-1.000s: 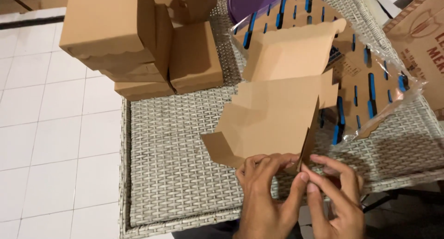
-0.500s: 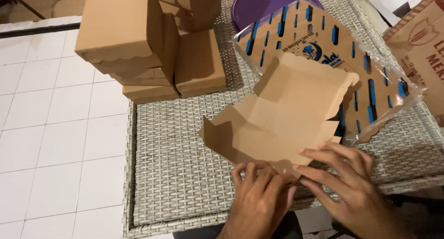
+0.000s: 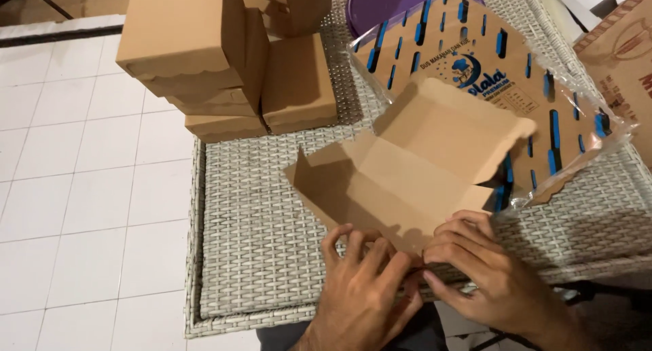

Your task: Folding flat cardboard sheets into boxes and stacking them

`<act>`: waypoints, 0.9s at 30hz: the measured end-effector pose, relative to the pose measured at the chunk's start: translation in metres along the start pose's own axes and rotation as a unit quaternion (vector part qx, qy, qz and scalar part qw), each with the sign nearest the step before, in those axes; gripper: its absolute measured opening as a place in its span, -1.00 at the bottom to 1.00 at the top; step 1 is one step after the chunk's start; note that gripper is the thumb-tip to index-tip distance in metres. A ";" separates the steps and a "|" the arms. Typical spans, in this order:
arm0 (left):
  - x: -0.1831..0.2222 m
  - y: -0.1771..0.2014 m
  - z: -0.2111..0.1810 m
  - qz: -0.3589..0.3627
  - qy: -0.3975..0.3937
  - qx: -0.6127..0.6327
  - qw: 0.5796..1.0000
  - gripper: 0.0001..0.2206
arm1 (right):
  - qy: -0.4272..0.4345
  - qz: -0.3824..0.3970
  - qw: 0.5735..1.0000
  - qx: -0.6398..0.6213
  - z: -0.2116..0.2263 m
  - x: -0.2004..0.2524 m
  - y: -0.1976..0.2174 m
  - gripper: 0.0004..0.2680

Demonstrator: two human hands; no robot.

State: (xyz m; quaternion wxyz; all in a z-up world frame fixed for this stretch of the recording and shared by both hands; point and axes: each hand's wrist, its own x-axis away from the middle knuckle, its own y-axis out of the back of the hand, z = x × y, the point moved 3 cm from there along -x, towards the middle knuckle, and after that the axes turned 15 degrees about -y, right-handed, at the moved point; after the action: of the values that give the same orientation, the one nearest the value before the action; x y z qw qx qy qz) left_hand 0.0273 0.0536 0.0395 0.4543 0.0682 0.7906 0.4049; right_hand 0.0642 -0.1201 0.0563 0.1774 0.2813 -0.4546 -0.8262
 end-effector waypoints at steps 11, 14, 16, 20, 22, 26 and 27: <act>-0.009 0.019 -0.001 -0.005 0.012 0.007 1.000 -0.87 | -0.056 -0.014 0.998 -0.039 0.014 -0.003 -0.002 -0.94; -0.008 0.018 0.002 0.007 0.019 0.007 1.000 -0.87 | -0.053 -0.018 0.998 -0.029 0.014 -0.003 -0.004 -0.93; -0.008 0.018 0.003 0.012 0.023 0.012 1.000 -0.88 | -0.058 -0.020 0.998 -0.031 0.016 -0.005 -0.003 -0.92; -0.009 0.022 0.005 0.029 0.029 0.014 0.999 -0.87 | -0.064 -0.020 0.998 -0.020 0.015 -0.006 -0.003 -0.94; -0.009 0.022 0.007 0.067 0.036 0.035 0.996 -0.85 | -0.048 -0.018 0.998 -0.026 0.015 -0.007 -0.002 -0.95; -0.006 0.022 0.010 0.047 0.026 0.053 0.997 -0.86 | -0.064 -0.003 0.997 -0.043 0.012 -0.007 -0.004 -0.95; -0.005 0.021 0.010 0.053 0.028 0.063 0.996 -0.85 | -0.059 0.001 0.997 -0.042 0.011 -0.006 -0.006 -0.96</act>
State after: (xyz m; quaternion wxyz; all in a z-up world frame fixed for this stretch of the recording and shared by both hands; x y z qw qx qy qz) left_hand 0.0322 0.0712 0.0552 0.4048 0.1267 0.8224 0.3792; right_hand 0.0617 -0.1065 0.0583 0.1624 0.2243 -0.4296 -0.8595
